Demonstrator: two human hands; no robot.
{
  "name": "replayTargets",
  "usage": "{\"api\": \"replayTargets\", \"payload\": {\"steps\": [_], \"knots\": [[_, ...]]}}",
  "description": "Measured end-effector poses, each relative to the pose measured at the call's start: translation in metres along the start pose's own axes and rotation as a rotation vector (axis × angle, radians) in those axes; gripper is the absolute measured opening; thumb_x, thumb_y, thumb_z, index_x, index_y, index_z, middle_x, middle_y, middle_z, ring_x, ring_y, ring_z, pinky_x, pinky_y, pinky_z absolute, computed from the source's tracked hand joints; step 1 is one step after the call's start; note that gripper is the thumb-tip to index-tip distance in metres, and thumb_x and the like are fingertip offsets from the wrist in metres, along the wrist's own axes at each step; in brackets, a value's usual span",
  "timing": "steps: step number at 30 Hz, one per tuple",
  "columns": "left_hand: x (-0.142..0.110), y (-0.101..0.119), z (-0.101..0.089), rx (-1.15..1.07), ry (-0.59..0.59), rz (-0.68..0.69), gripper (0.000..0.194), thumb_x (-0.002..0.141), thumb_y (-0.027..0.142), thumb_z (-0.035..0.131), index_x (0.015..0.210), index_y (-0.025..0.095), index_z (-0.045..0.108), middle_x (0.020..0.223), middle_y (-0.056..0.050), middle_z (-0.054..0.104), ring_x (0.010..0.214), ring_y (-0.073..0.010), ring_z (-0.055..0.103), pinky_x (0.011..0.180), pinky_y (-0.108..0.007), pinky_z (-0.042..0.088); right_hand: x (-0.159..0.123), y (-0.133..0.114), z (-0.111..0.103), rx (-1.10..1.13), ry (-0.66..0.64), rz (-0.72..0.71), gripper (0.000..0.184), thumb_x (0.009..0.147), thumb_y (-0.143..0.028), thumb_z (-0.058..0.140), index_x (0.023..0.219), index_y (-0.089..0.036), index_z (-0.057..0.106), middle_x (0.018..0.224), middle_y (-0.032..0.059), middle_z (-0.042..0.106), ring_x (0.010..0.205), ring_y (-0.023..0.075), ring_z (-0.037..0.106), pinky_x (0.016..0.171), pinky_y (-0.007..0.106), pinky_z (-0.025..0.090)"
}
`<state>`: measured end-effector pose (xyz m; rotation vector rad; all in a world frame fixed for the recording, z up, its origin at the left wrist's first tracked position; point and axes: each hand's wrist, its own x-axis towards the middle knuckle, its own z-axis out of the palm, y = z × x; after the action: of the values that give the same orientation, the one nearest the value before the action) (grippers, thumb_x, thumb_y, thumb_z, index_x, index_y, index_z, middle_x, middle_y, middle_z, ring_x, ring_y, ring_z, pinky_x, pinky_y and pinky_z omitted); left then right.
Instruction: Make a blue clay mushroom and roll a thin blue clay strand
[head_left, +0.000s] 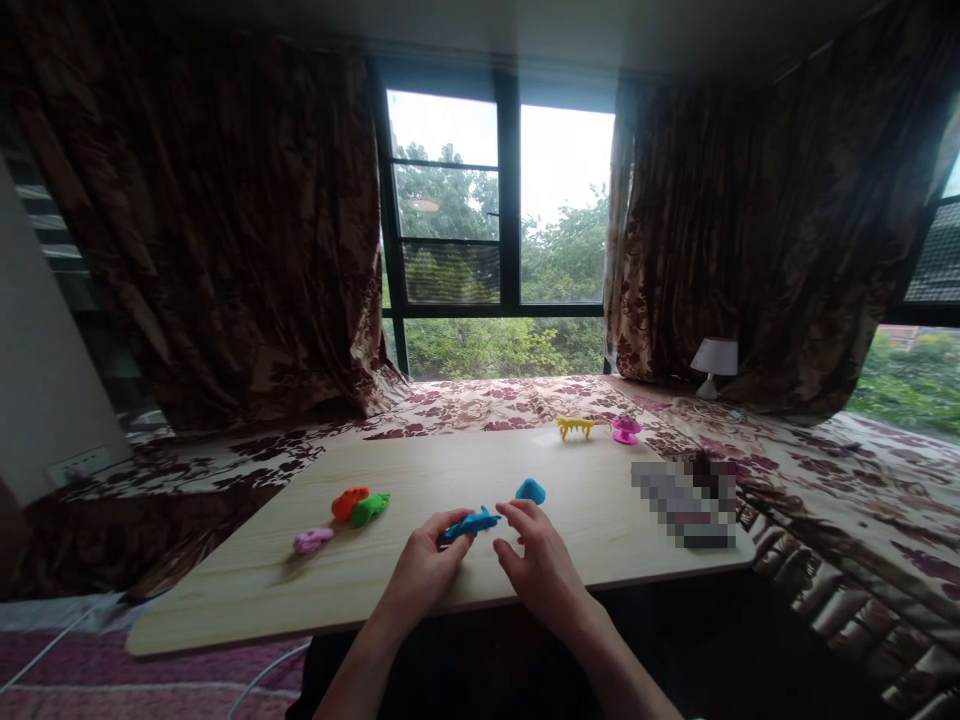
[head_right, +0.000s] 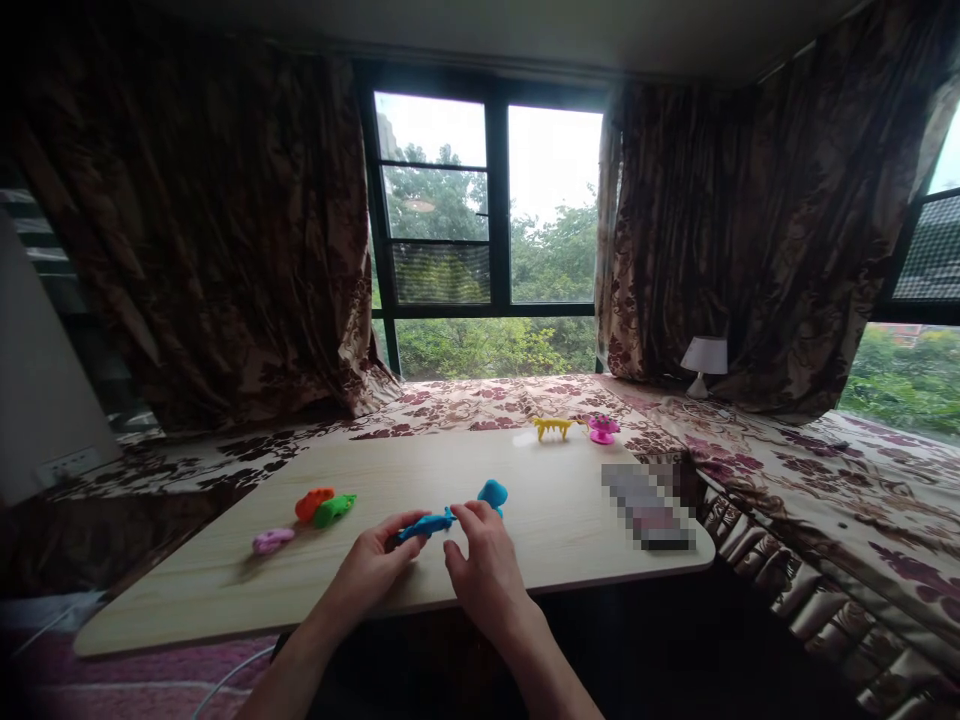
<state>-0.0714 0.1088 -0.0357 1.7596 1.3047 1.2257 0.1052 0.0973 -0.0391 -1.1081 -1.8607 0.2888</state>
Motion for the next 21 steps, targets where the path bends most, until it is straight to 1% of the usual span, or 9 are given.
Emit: {"api": "replayTargets", "payload": {"steps": [2, 5, 7, 9, 11, 13, 15, 19, 21], "knots": [[0.006, -0.010, -0.007, -0.001, 0.060, -0.049, 0.041, 0.077, 0.035, 0.054, 0.111, 0.013, 0.063, 0.095, -0.009, 0.074, 0.081, -0.0217, 0.068, 0.073, -0.036, 0.055, -0.001, 0.004, 0.000, -0.029, -0.012, 0.015, 0.039, 0.081, -0.014, 0.052, 0.119, -0.023, 0.055, 0.115, 0.0079, 0.056, 0.102, 0.0234, 0.057, 0.082, 0.035, 0.051], [0.012, -0.021, -0.019, 0.045, 0.149, -0.085, 0.046, 0.080, 0.041, 0.049, 0.114, 0.012, 0.060, 0.089, -0.009, 0.074, 0.078, -0.0209, 0.068, 0.069, -0.034, 0.055, 0.004, 0.003, 0.004, -0.099, -0.069, 0.023, 0.032, 0.083, -0.011, 0.048, 0.111, -0.022, 0.059, 0.109, 0.0064, 0.060, 0.095, 0.0198, 0.060, 0.083, 0.030, 0.050], [0.016, -0.025, -0.025, 0.120, 0.215, -0.080, 0.045, 0.078, 0.043, 0.050, 0.111, 0.015, 0.061, 0.091, -0.008, 0.073, 0.084, -0.0221, 0.067, 0.075, -0.036, 0.053, 0.012, -0.002, 0.014, -0.173, -0.115, 0.046, 0.026, 0.085, -0.010, 0.048, 0.105, -0.020, 0.062, 0.105, 0.0070, 0.062, 0.094, 0.0197, 0.060, 0.085, 0.031, 0.048], [0.021, -0.029, -0.028, 0.218, 0.290, -0.053, 0.041, 0.076, 0.041, 0.053, 0.109, 0.018, 0.062, 0.101, -0.008, 0.069, 0.098, -0.0250, 0.061, 0.088, -0.039, 0.046, 0.022, -0.009, 0.028, -0.270, -0.158, 0.101, 0.019, 0.088, -0.013, 0.049, 0.102, -0.017, 0.062, 0.105, 0.0088, 0.062, 0.097, 0.0214, 0.059, 0.085, 0.036, 0.048], [0.027, -0.033, -0.031, 0.315, 0.352, -0.020, 0.037, 0.073, 0.036, 0.055, 0.106, 0.021, 0.064, 0.109, -0.009, 0.066, 0.110, -0.0287, 0.053, 0.099, -0.043, 0.035, 0.032, -0.015, 0.042, -0.362, -0.205, 0.166, 0.021, 0.091, -0.026, 0.052, 0.110, -0.017, 0.057, 0.113, 0.0070, 0.059, 0.095, 0.0194, 0.060, 0.081, 0.039, 0.050], [0.032, -0.038, -0.033, 0.379, 0.369, 0.001, 0.032, 0.068, 0.031, 0.058, 0.097, 0.020, 0.068, 0.105, -0.010, 0.066, 0.112, -0.0331, 0.049, 0.101, -0.047, 0.030, 0.041, -0.020, 0.053, -0.432, -0.247, 0.203, 0.023, 0.091, -0.028, 0.052, 0.112, -0.019, 0.056, 0.116, 0.0074, 0.057, 0.095, 0.0189, 0.060, 0.081, 0.038, 0.051], [0.034, -0.044, -0.035, 0.405, 0.362, 0.013, 0.029, 0.064, 0.029, 0.061, 0.089, 0.017, 0.070, 0.098, -0.013, 0.067, 0.108, -0.0360, 0.051, 0.099, -0.050, 0.030, 0.049, -0.022, 0.059, -0.480, -0.266, 0.218, 0.027, 0.091, -0.027, 0.053, 0.114, -0.015, 0.054, 0.115, 0.0080, 0.057, 0.095, 0.0202, 0.060, 0.080, 0.040, 0.051], [0.029, -0.050, -0.036, 0.376, 0.387, 0.041, 0.036, 0.064, 0.029, 0.062, 0.096, 0.015, 0.068, 0.108, -0.015, 0.063, 0.116, -0.0367, 0.045, 0.104, -0.048, 0.026, 0.057, -0.016, 0.060, -0.512, -0.247, 0.228, 0.027, 0.090, -0.028, 0.053, 0.114, -0.016, 0.054, 0.115, 0.0077, 0.057, 0.095, 0.0201, 0.060, 0.080, 0.039, 0.051], [0.020, -0.048, -0.033, 0.332, 0.433, 0.033, 0.036, 0.067, 0.032, 0.060, 0.098, 0.015, 0.067, 0.116, -0.015, 0.059, 0.122, -0.0353, 0.039, 0.107, -0.046, 0.022, 0.056, -0.014, 0.056, -0.489, -0.220, 0.181, 0.027, 0.091, -0.028, 0.053, 0.114, -0.016, 0.054, 0.115, 0.0076, 0.057, 0.095, 0.0198, 0.060, 0.079, 0.039, 0.051]]}}
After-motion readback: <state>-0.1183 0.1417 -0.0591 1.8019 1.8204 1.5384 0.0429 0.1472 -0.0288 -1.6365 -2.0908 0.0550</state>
